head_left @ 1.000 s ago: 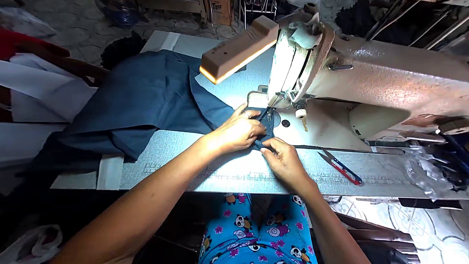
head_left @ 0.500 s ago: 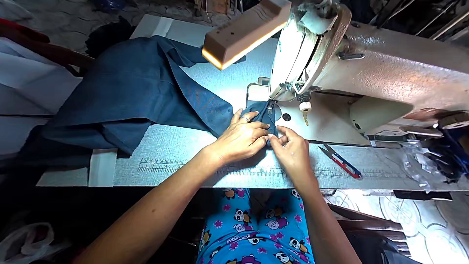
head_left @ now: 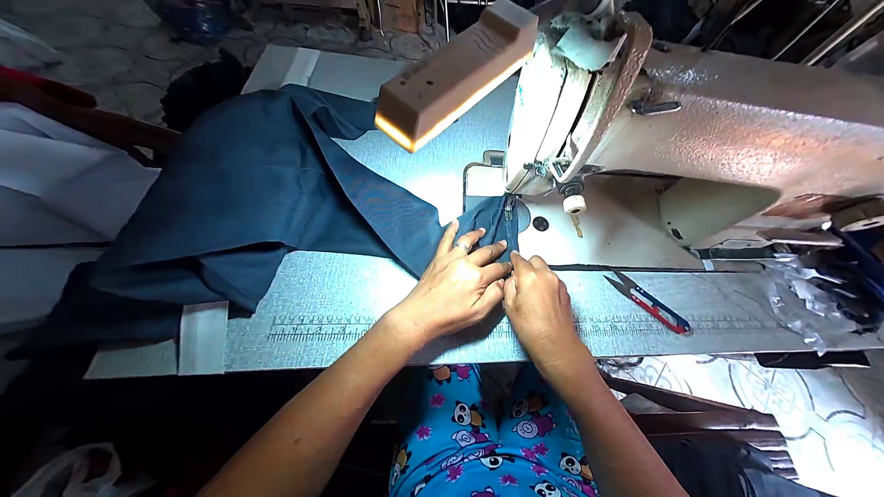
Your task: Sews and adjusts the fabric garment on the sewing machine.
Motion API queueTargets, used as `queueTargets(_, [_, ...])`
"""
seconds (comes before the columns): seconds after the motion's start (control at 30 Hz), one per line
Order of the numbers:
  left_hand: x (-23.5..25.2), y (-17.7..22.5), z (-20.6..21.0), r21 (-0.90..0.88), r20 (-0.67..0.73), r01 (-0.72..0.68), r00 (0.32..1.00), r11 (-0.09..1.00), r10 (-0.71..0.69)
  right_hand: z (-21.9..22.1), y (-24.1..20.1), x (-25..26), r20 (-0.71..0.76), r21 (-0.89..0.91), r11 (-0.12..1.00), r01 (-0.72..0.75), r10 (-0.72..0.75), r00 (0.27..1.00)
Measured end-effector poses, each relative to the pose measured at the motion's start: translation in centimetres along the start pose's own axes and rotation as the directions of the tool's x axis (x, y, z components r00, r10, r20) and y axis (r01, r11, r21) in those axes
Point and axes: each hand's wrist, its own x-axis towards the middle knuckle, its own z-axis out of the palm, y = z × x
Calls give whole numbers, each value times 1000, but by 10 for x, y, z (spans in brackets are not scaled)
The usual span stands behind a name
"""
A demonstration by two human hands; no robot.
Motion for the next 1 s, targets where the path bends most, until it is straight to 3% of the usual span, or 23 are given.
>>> queueTargets(0.27, [3, -5, 0, -78, 39, 74, 997, 994, -72, -4, 6, 13, 46, 54, 998, 11, -13, 999])
queueTargets(0.53, [31, -26, 0, -145, 4, 100, 995, 984, -100, -2, 12, 43, -23, 49, 995, 89, -88, 996])
queueTargets(0.63, [39, -36, -1, -248, -152, 102, 978, 963, -142, 8, 17, 45, -92, 60, 994, 95, -89, 992])
queueTargets(0.7, [46, -39, -5, -278, -283, 150, 931, 949, -230, 17, 21, 43, -176, 59, 990, 127, -115, 978])
queueTargets(0.83, [46, -38, -14, -206, -177, 288, 929, 935, -325, 30, 31, 38, -355, 78, 969, 235, -193, 915])
queueTargets(0.9, [41, -33, -14, -111, -142, 284, 944, 952, -298, 24, 31, 34, -322, 191, 951, 244, -174, 931])
queueTargets(1.0, [23, -23, -6, 29, -232, 171, 959, 985, -160, 17, 36, 26, -256, 346, 905, 245, -160, 953])
